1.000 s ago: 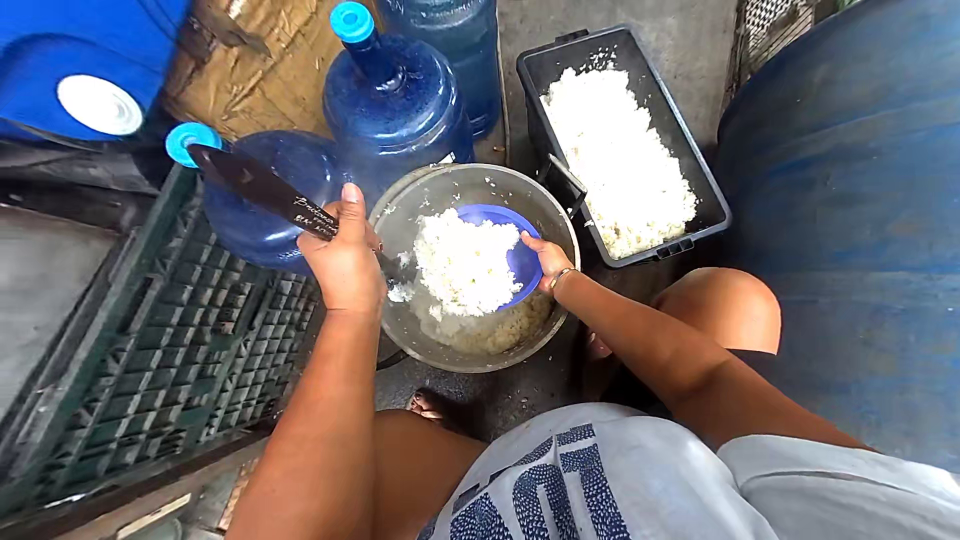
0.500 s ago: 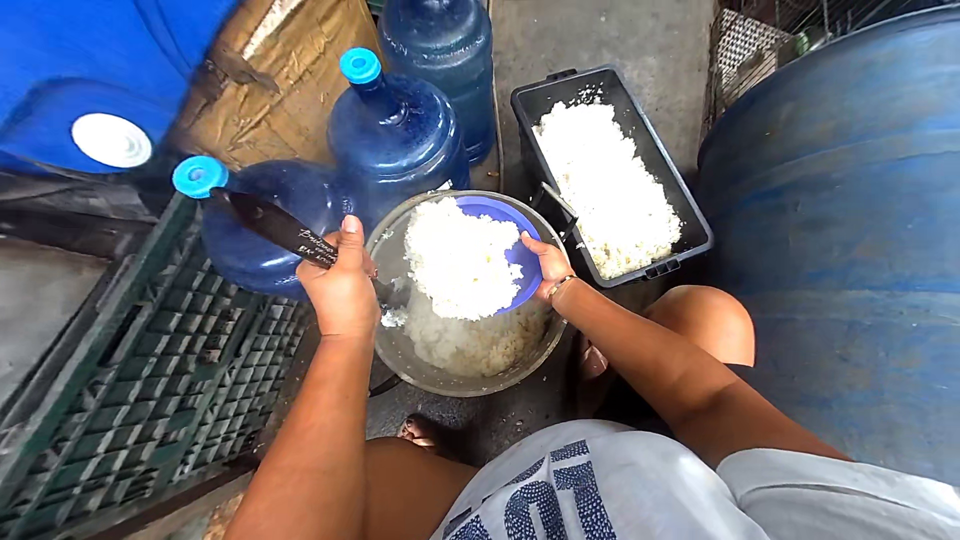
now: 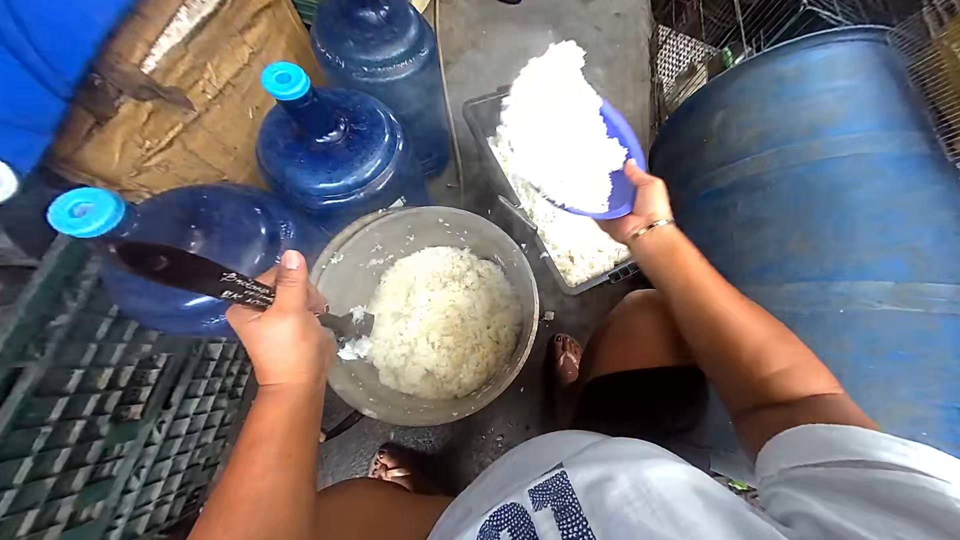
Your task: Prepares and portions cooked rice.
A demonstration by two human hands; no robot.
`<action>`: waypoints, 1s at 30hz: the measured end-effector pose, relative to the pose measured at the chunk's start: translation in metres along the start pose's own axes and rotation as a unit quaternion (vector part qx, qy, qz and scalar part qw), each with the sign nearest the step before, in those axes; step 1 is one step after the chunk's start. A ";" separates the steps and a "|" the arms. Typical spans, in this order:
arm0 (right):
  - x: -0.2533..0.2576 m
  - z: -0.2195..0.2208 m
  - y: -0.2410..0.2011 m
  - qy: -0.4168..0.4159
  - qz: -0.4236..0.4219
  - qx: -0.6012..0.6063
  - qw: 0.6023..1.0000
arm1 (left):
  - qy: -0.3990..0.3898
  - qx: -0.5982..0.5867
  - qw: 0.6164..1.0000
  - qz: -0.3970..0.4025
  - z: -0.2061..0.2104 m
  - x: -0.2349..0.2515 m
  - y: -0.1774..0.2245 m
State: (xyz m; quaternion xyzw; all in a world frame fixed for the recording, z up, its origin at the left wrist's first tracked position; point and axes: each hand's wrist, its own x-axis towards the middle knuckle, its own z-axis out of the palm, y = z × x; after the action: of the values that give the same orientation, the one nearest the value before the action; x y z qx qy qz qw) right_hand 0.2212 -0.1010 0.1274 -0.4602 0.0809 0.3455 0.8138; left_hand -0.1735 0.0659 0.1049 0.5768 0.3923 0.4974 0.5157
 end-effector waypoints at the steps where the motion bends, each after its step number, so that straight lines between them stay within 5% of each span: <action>1: 0.009 -0.006 -0.015 0.021 -0.032 -0.006 0.999 | -0.003 -0.005 1.000 0.004 0.000 -0.001 0.002; 4: 0.038 -0.019 -0.053 0.103 -0.165 -0.095 0.976 | -0.012 -0.007 1.000 0.012 -0.002 -0.003 0.006; 7: 0.077 -0.028 -0.067 0.110 -0.308 -0.273 0.905 | -0.009 0.003 1.000 0.007 -0.003 -0.007 0.007; 9: 0.100 -0.037 -0.058 0.069 -0.367 -0.478 0.795 | 0.001 0.012 1.000 -0.002 -0.003 -0.007 0.005; 11: 0.113 -0.042 -0.031 0.028 -0.349 -0.659 0.665 | 0.009 0.020 1.000 -0.004 -0.002 -0.006 0.004; 13: 0.124 -0.049 -0.008 -0.017 -0.306 -0.751 0.585 | 0.011 0.023 1.000 0.000 -0.001 -0.005 0.002; 19: 0.093 -0.051 -0.052 -0.010 -0.325 -0.769 0.550 | -0.026 0.009 1.000 0.004 -0.005 -0.005 -0.010; 25: 0.048 -0.113 -0.043 -0.086 -0.461 -0.775 0.425 | -0.051 0.010 0.999 -0.003 -0.004 -0.007 -0.018; 30: 0.112 -0.129 0.025 -0.146 -0.411 -0.769 0.468 | -0.086 0.012 0.996 0.004 0.002 -0.007 -0.023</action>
State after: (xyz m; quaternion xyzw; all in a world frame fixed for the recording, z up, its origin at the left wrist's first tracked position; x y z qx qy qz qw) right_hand 0.3126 -0.1419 -0.0129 -0.8235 -0.5359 -0.0438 0.1809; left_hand -0.1710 0.0626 0.0816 0.6255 0.3500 0.4429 0.5386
